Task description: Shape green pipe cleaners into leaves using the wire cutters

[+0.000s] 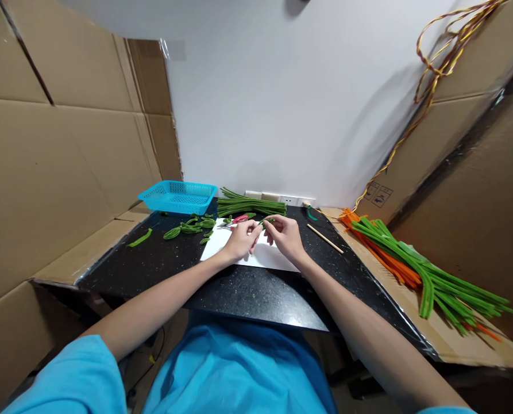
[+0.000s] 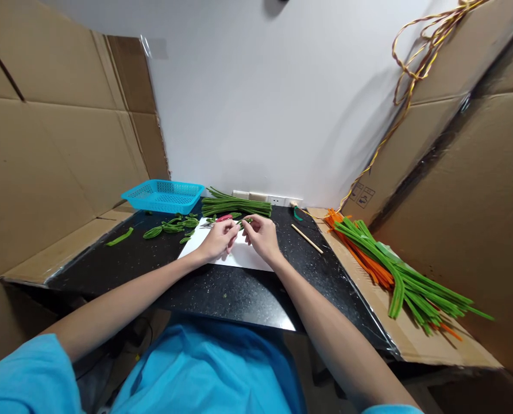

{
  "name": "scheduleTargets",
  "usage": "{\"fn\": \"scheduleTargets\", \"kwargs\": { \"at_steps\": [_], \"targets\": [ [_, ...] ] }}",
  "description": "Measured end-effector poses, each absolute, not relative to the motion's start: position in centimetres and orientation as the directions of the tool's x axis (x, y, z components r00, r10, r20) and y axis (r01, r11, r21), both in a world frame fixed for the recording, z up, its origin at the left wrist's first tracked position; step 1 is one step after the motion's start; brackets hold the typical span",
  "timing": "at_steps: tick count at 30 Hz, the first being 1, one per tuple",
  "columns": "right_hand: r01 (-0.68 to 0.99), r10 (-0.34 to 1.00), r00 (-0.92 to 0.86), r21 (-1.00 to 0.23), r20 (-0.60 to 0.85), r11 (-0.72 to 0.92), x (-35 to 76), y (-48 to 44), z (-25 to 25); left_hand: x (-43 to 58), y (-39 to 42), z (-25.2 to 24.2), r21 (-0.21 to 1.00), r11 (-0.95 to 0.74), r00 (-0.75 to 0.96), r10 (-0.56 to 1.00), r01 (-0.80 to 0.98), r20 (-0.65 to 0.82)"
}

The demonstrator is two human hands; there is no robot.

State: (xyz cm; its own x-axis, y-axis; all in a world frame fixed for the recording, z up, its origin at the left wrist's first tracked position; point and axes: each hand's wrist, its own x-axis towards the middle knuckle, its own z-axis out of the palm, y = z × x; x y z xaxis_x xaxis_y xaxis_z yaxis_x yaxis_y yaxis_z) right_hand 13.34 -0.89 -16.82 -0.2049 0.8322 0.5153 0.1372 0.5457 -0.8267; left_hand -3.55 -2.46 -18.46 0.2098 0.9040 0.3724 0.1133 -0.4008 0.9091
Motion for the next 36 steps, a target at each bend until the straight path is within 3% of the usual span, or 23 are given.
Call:
{"fn": "scheduleTargets", "kwargs": {
  "at_steps": [8,19,28,36],
  "targets": [
    [0.069,0.852,-0.35,-0.897,0.388,0.437,13.3,-1.0,-16.4,-3.8,-2.4,-18.6,0.92,-0.358,0.189,0.926,0.161,0.327],
    [0.086,0.883,-0.358,-0.931,0.303,0.354,13.4,-0.9,-16.6,-4.5,-2.3,-17.9,0.862,-0.393,0.167,0.919,0.319,0.357],
    [0.099,0.874,-0.474,-0.979,0.109,0.176,13.7,-0.3,-17.2,-4.6,-1.5,-18.6,0.883,-0.348,0.193,0.935,0.316,0.299],
    [0.037,0.894,-0.442,-0.994,0.074,0.1,13.7,-0.5,-16.9,-4.8,-1.3,-18.3,0.948,-0.232,0.102,0.972,0.22,0.214]
  ]
}}
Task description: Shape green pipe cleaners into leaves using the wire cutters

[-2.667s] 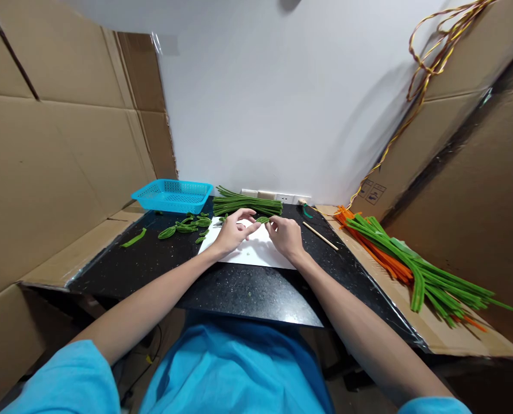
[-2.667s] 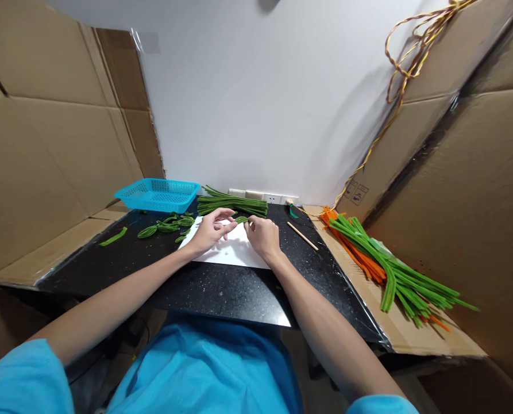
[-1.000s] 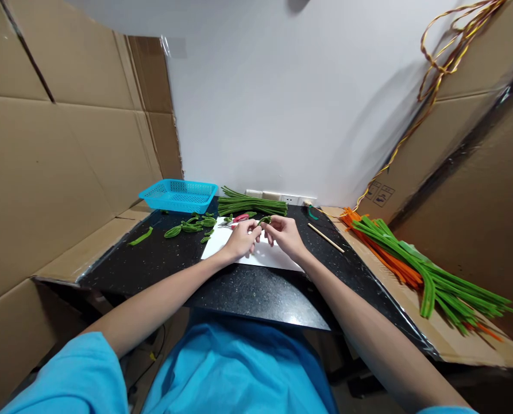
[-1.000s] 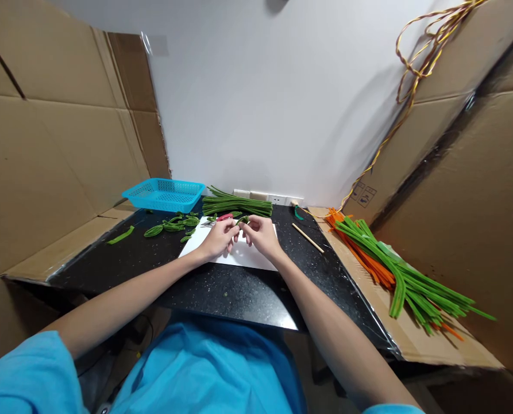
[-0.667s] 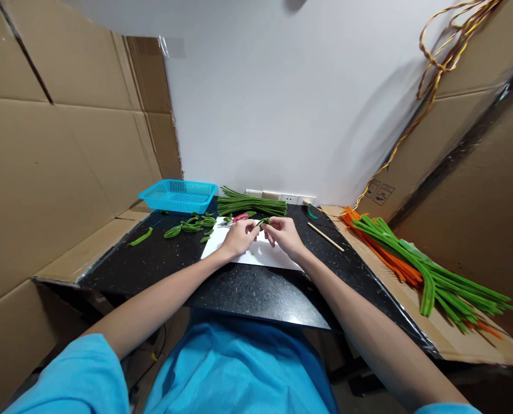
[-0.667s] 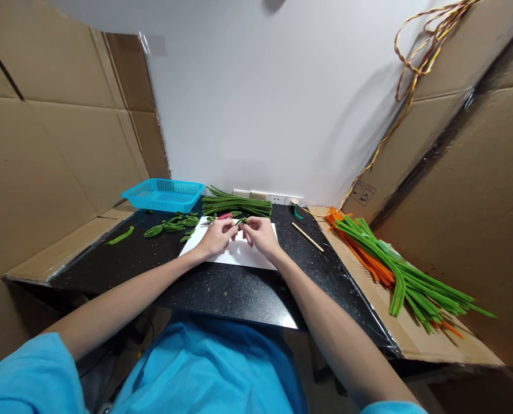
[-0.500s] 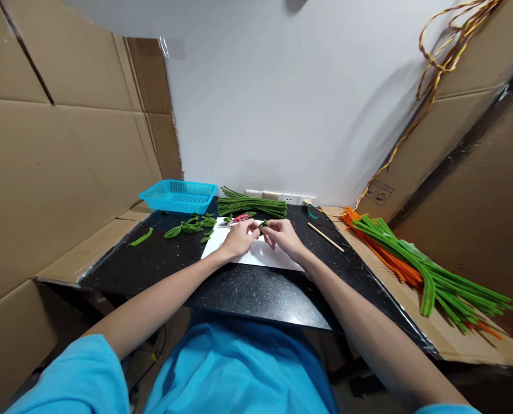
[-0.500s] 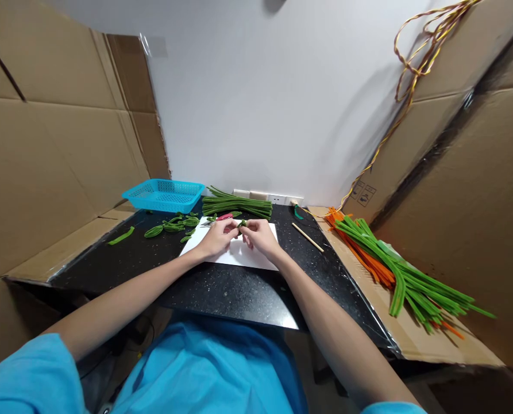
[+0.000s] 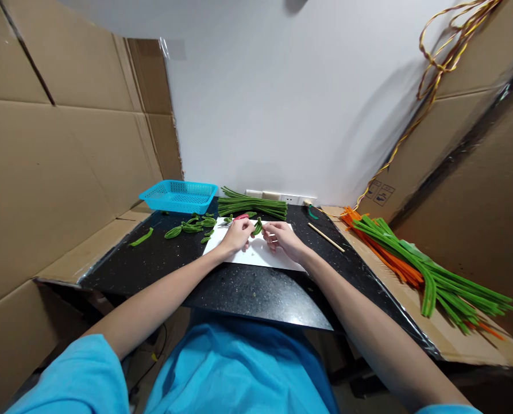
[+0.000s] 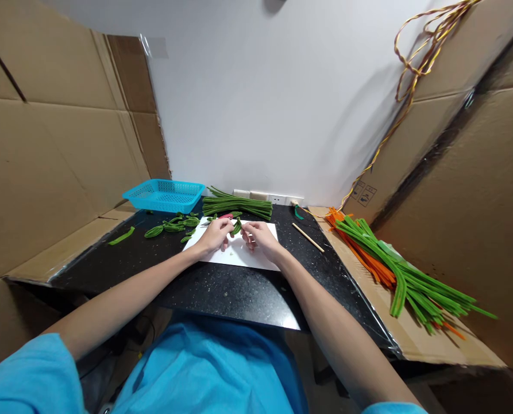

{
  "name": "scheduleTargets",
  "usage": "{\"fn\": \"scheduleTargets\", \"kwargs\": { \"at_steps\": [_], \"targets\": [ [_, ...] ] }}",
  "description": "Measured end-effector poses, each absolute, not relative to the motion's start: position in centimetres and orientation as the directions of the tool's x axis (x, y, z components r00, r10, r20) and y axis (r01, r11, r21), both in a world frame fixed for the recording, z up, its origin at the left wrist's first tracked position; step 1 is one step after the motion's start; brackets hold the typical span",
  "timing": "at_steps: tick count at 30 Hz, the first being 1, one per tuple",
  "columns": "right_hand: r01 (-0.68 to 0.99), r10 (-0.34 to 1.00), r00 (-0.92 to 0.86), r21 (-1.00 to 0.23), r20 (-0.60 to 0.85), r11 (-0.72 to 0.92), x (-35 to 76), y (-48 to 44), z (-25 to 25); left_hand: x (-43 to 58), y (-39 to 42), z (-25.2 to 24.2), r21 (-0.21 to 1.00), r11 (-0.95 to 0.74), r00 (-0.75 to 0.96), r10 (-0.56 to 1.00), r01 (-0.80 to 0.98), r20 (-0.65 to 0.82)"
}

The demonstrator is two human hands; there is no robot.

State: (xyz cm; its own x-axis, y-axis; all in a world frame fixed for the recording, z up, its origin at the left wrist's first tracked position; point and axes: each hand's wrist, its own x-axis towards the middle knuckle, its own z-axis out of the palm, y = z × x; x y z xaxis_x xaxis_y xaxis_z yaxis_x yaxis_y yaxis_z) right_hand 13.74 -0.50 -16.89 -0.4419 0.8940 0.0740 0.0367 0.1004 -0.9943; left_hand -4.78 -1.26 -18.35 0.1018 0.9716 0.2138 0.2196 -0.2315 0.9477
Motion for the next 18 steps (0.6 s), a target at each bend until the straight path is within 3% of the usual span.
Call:
{"fn": "scheduleTargets", "kwargs": {
  "at_steps": [10,14,18],
  "targets": [
    [0.144,0.85,-0.525,-0.98,0.043,0.139,13.7,-0.6,-17.0,-5.6,-0.1,-18.4,0.979,-0.145,-0.072,0.985,0.145,0.157],
    [0.233,0.827,-0.561,-0.953,0.033,0.196,13.7,-0.5,-17.1,-7.9,0.8,-17.3,0.937,-0.175,-0.147,0.963,0.303,0.227],
    [0.365,0.864,-0.489,-0.87,0.124,0.331,13.9,-0.1,-17.3,-11.6,1.0,-15.5,0.791,-0.23,-0.2,0.893,0.567,0.403]
  ]
}}
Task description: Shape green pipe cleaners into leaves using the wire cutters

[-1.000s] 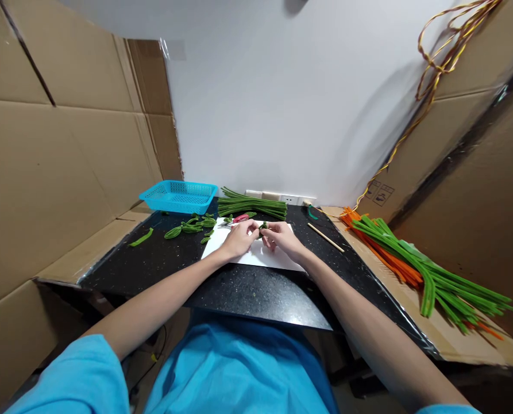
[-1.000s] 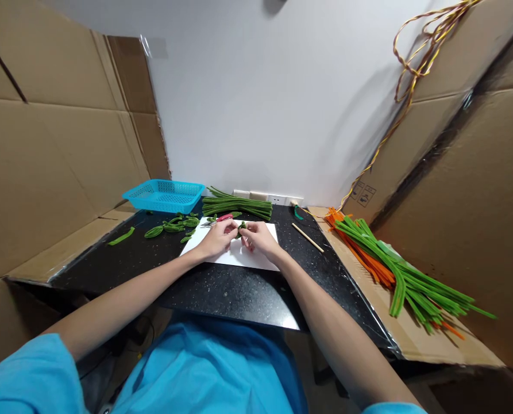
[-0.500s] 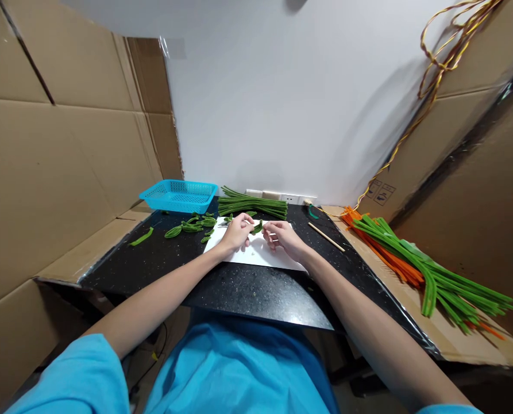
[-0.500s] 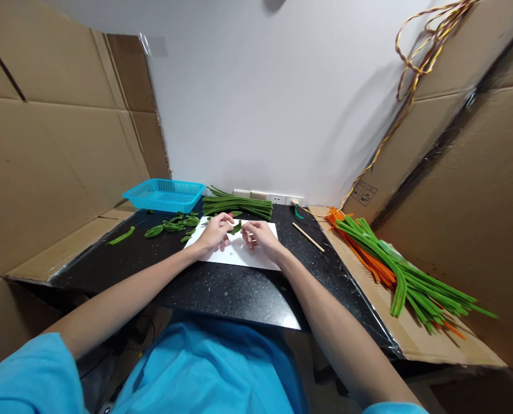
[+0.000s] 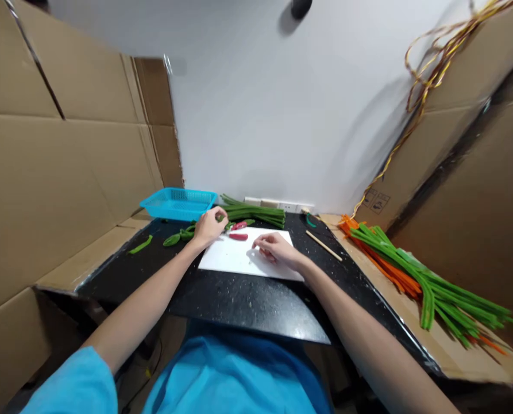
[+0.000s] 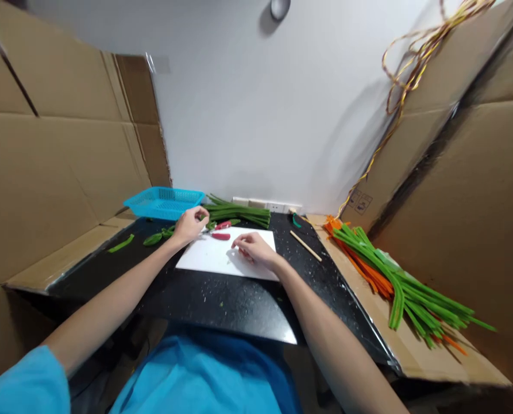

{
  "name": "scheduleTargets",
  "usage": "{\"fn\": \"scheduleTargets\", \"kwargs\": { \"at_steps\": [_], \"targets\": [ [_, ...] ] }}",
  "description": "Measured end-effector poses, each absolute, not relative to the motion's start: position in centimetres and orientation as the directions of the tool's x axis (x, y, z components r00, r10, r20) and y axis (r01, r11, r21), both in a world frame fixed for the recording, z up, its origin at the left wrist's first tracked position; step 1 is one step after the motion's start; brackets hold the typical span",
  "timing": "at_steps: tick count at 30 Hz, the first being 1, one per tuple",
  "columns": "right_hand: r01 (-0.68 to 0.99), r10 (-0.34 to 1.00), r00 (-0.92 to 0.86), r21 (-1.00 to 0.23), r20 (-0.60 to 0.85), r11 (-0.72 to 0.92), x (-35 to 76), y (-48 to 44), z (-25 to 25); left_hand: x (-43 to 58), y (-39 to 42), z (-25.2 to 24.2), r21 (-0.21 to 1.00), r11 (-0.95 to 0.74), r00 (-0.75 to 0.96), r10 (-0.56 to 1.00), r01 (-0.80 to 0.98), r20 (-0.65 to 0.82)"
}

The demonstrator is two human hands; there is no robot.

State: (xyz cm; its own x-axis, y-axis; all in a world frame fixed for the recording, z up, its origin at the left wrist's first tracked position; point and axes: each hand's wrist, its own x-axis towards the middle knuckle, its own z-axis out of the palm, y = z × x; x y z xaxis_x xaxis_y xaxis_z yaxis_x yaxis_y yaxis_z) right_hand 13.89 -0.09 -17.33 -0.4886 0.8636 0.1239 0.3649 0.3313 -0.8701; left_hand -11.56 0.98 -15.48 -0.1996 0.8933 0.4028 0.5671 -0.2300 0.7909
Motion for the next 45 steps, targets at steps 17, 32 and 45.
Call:
{"fn": "scheduleTargets", "kwargs": {
  "at_steps": [17,32,45],
  "targets": [
    [0.838,0.88,-0.193,-0.394,0.434,0.378,20.3,4.6,-19.1,-16.1,2.8,-16.3,0.558,-0.148,-0.145,0.883,0.817,0.446],
    [0.833,0.871,-0.302,-0.337,0.389,0.439,20.5,5.8,-20.6,-13.1,2.4,-18.3,0.465,-0.317,0.09,0.89,0.827,0.446],
    [0.849,0.825,-0.341,-0.229,0.45,0.476,20.3,6.7,-19.7,-13.0,2.1,-18.0,0.424,-0.29,0.093,0.9,0.858,0.427]
  ]
}}
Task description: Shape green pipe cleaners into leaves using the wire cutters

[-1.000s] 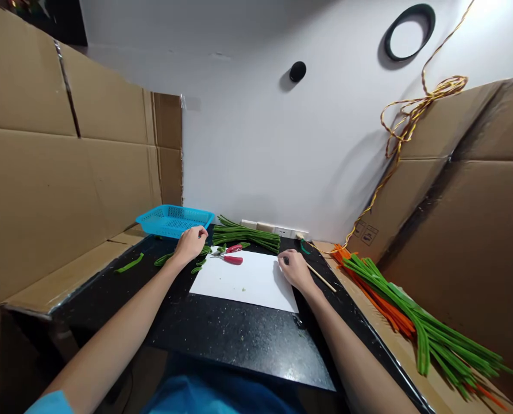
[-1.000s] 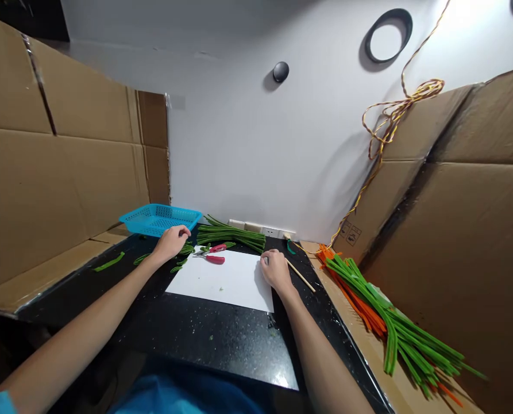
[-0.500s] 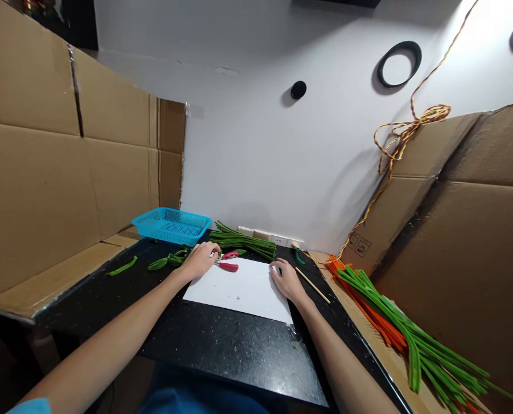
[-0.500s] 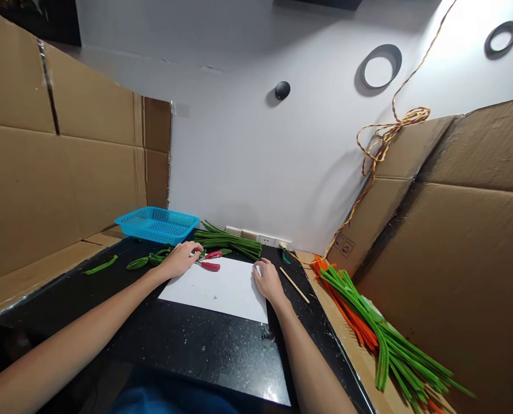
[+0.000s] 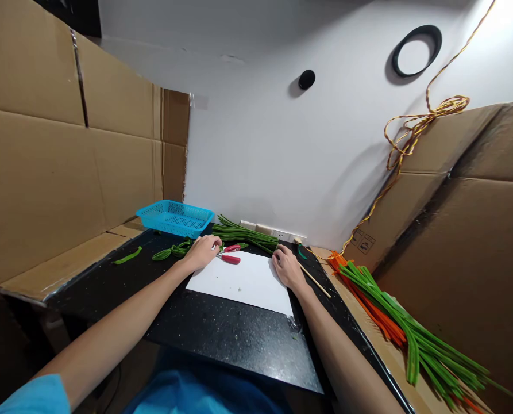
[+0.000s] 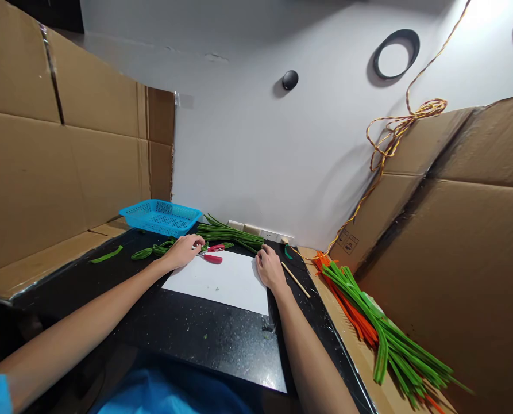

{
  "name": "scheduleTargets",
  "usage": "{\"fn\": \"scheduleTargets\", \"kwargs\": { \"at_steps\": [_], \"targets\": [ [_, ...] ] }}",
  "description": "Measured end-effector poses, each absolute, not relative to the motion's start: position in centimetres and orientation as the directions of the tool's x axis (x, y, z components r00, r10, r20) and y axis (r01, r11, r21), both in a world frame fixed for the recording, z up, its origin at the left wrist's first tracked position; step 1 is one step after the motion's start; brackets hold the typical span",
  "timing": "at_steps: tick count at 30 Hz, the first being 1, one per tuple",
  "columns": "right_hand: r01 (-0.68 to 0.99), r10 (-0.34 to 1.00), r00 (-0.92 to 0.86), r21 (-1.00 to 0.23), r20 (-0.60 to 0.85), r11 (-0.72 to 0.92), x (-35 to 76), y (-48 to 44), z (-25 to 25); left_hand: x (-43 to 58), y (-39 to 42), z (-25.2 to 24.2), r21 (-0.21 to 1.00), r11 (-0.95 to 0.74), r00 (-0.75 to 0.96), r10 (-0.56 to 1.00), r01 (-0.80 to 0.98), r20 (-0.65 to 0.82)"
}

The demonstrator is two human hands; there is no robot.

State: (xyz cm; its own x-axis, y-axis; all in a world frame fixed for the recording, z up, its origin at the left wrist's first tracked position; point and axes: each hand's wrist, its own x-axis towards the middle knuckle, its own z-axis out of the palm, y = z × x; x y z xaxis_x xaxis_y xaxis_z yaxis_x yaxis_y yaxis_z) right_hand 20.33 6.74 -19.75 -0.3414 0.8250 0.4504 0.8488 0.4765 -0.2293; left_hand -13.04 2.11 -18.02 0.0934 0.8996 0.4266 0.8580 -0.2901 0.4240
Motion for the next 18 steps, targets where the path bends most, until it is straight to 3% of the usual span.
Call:
{"fn": "scheduleTargets", "kwargs": {
  "at_steps": [6,18],
  "targets": [
    [0.858,0.808,-0.318,-0.213,0.496,0.468,20.8,7.3,-19.8,-12.9,2.0,-18.0,0.415,-0.283,0.09,0.9,0.864,0.427],
    [0.798,0.792,-0.411,-0.242,0.451,0.552,21.7,9.1,-21.8,-13.0,2.2,-18.2,0.406,-0.275,0.077,0.894,0.872,0.442]
  ]
}}
